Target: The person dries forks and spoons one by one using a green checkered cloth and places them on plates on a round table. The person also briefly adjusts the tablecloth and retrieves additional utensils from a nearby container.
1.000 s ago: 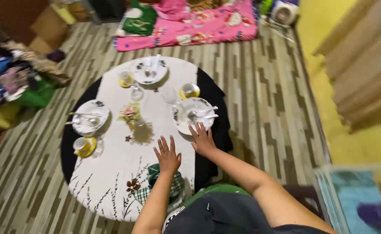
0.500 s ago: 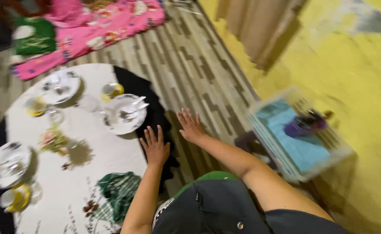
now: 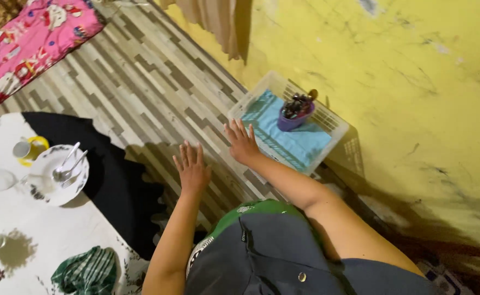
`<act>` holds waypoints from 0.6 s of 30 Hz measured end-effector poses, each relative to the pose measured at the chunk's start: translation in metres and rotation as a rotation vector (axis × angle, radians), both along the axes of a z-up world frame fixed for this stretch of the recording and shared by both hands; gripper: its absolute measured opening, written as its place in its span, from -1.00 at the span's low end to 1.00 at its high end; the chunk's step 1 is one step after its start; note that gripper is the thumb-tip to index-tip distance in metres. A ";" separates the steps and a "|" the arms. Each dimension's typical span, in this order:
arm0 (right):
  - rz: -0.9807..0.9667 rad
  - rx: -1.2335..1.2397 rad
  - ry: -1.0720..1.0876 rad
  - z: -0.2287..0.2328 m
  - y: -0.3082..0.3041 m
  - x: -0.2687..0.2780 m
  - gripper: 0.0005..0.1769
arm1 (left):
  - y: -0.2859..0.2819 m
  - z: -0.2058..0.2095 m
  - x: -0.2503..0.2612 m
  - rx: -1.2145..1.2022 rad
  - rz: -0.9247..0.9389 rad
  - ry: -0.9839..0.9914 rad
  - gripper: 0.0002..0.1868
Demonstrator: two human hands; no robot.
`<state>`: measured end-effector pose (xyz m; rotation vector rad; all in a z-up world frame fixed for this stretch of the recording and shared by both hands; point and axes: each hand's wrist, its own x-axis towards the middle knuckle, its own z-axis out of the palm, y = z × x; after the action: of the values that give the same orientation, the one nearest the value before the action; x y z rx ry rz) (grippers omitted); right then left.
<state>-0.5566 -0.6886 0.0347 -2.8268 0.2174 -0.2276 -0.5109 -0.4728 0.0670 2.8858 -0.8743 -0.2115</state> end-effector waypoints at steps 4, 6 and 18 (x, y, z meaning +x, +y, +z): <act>-0.115 -0.049 0.038 -0.012 -0.037 -0.020 0.00 | -0.042 0.007 -0.008 -0.015 -0.114 0.017 -0.11; -0.183 0.055 0.131 -0.008 -0.050 -0.030 -0.07 | -0.057 -0.001 -0.007 0.040 -0.185 0.013 -0.02; -0.486 0.089 0.153 -0.046 -0.102 -0.068 -0.14 | -0.099 0.021 0.016 0.146 -0.397 -0.022 -0.06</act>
<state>-0.6247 -0.7904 -0.0113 -2.6594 0.9241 -0.0982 -0.4946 -0.5716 0.0880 2.8140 -1.4891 -0.2899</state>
